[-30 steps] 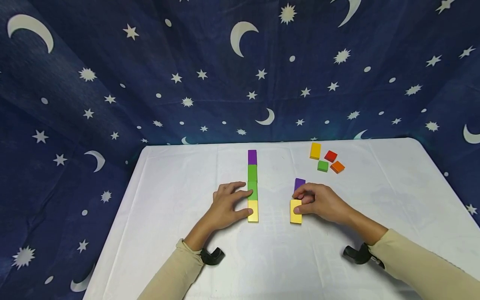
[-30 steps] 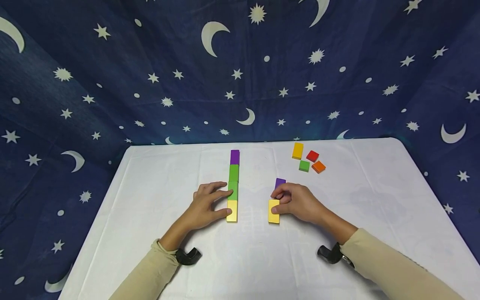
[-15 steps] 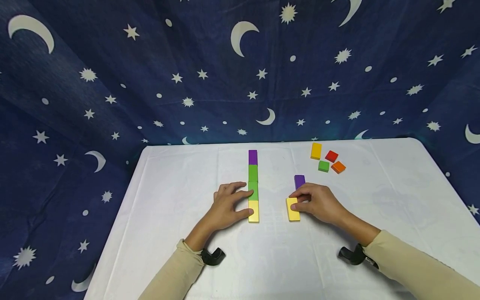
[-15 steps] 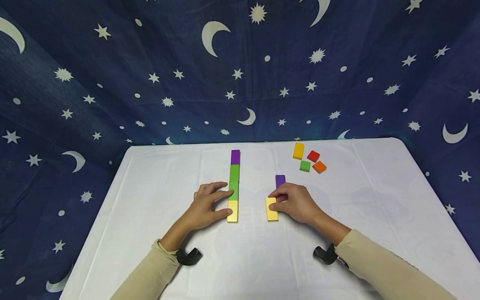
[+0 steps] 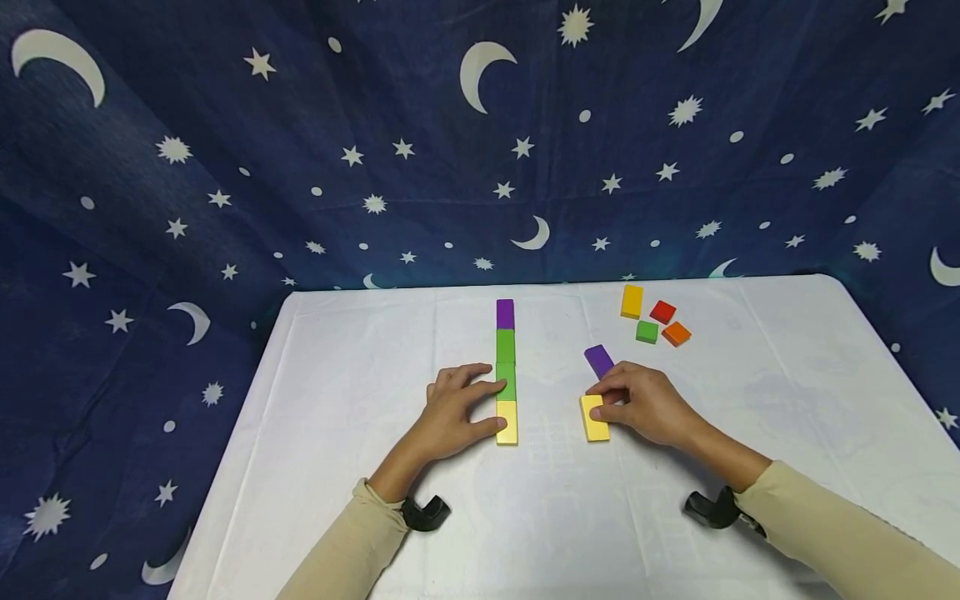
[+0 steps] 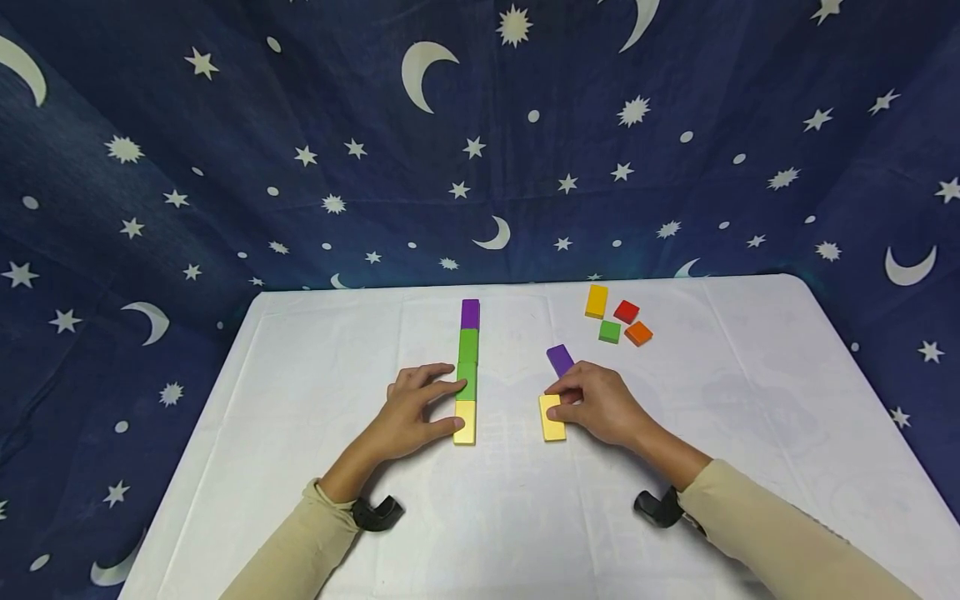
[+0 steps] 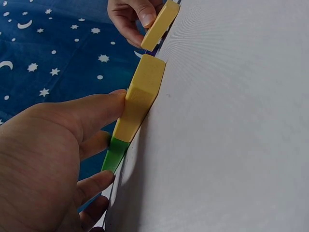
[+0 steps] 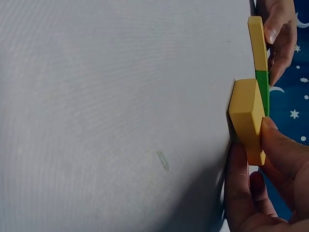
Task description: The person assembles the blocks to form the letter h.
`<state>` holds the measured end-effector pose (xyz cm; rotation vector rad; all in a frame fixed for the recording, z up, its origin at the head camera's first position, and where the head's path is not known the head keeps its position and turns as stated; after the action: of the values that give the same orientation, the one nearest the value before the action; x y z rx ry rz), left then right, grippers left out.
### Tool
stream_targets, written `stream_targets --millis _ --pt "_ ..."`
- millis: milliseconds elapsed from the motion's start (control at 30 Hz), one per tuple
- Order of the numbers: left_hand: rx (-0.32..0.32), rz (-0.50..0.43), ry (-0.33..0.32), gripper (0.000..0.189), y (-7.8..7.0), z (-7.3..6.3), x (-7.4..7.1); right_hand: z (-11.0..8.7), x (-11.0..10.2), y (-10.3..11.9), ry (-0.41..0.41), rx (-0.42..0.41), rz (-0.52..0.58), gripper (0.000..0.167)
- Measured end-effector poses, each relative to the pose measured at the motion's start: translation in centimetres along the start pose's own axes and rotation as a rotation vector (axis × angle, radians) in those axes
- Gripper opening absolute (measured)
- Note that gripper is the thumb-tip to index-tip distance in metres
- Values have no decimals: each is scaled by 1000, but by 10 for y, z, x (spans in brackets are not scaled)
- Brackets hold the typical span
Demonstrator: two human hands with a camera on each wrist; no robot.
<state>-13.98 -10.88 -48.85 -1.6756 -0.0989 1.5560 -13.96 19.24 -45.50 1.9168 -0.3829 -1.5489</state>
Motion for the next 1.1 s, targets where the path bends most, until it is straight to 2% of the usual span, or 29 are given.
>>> stream_targets --millis 1100 --pt "-4 -4 -3 58 -1 0 0 -4 2 -1 15 -10 -36 25"
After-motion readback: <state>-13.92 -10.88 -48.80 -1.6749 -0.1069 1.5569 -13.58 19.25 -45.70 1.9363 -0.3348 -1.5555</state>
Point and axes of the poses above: each hand's wrist, its own z-axis towards the middle knuckle, its own x-axis out of the palm, y = z × x, the point moved 4 cm from there along z, towards the middle knuckle, and after that the axes turned 3 degrees about x, right-handed, at the moved point
